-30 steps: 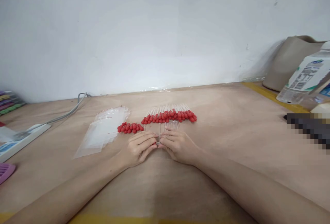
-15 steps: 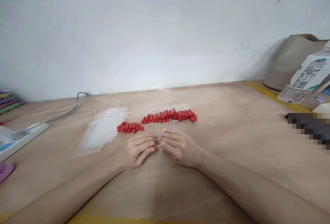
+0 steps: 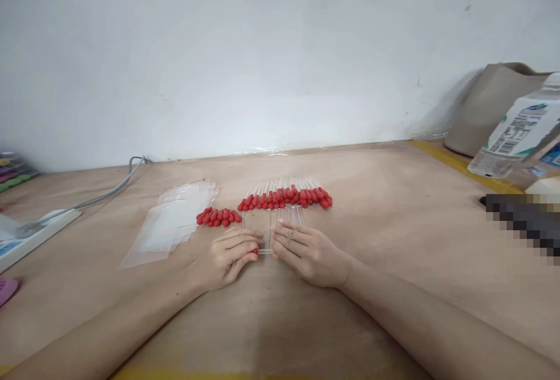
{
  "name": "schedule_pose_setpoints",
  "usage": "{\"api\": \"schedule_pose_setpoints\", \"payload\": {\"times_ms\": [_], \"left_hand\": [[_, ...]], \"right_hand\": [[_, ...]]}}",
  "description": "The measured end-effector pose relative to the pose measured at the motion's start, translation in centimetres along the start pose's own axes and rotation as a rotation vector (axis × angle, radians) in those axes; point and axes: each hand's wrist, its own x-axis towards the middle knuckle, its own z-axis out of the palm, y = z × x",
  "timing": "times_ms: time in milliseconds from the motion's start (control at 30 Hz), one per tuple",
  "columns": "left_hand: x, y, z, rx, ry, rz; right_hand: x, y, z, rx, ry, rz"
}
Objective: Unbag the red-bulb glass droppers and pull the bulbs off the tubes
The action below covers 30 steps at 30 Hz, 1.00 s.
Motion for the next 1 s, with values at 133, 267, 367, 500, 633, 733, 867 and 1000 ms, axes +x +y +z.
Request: {"api": "schedule_pose_setpoints", "payload": {"times_ms": [133,267,367,500,633,733,867,1000], "left_hand": [[-0.2,-1.1,-1.4,0.063,0.162,-0.156],[-0.1,-3.7,-4.0,0.168,0.336,-0.476],[-0.8,-6.7,-5.7,0.291,0.342,-0.718],[-2.4,-9.6,-6.3,0.288,0.193,-0.822],[-2.8,-10.0,-5.9,0.281,0.131,-0.834],[-2.0,-8.4,-5.9,0.338,0.192,-0.792],[-0.4,-4.0,-4.9,0.303,0.185,-0.577],[0.3,0.0,-3.7,0.108,-0.077,-0.47]], "right_hand": [[-0.7,1.0,0.1,0.001,0.076,0.192],[-0.4,1.0,0.8,-0.087,0.058,0.329],[0.0,0.6,1.1,-0.141,0.007,0.413],[0.7,0.0,1.1,-0.11,-0.039,0.464],[2.0,-0.4,0.8,-0.082,-0.035,0.537],[3.8,-0.5,1.0,-0.116,-0.086,0.542],[6.1,-0.8,2.5,-0.186,-0.219,0.499],[7.1,-1.7,4.4,-0.156,-0.306,0.51]]}}
